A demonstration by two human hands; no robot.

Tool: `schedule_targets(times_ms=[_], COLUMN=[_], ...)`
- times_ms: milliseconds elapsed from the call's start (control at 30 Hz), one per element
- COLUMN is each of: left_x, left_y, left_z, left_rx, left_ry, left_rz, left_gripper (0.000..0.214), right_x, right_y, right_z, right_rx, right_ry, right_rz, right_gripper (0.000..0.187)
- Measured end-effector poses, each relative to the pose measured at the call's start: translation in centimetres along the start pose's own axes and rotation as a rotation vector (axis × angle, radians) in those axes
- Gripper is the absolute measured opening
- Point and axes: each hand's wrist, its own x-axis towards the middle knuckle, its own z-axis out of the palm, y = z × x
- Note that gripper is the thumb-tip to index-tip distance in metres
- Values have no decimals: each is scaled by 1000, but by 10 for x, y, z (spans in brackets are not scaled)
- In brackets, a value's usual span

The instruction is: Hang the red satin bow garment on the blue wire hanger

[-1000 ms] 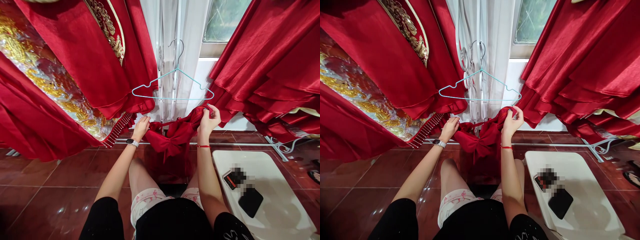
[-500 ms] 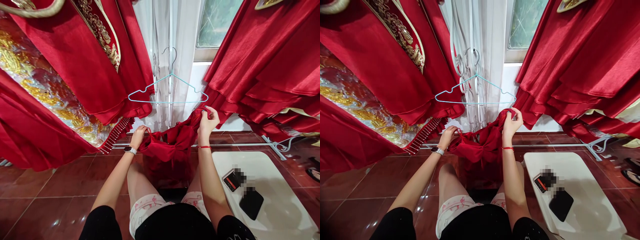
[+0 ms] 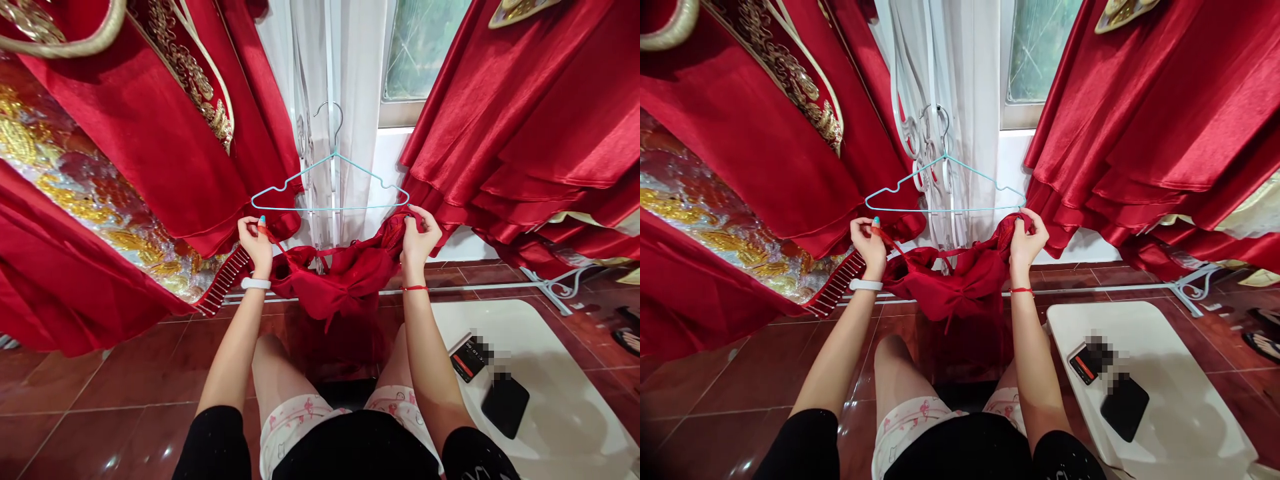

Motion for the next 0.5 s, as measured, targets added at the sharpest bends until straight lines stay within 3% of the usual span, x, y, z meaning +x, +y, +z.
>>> schedule_targets(times_ms=[133, 200, 233, 367, 500], left_x=[11, 12, 12, 14, 17], left_y=[3, 4, 5, 15, 37], left_z=[2, -5, -10, -28, -36], left_rx=[-300, -382, -410, -445, -484], left_ry=[-152, -182, -201, -302, -396], left_rz=[-400, -525, -571, -658, -547], left_gripper=[16, 15, 25, 73, 83], right_x=[7, 13, 16, 28, 36], right_y=[8, 13, 15, 21, 20], right_z=[-3, -5, -7, -14, -23], right_rx=[12, -10, -23, -100, -350], right_ry=[-13, -47, -70, -171, -328], right_rz=[0, -4, -8, -39, -141], right_gripper=[25, 25, 25, 24, 26])
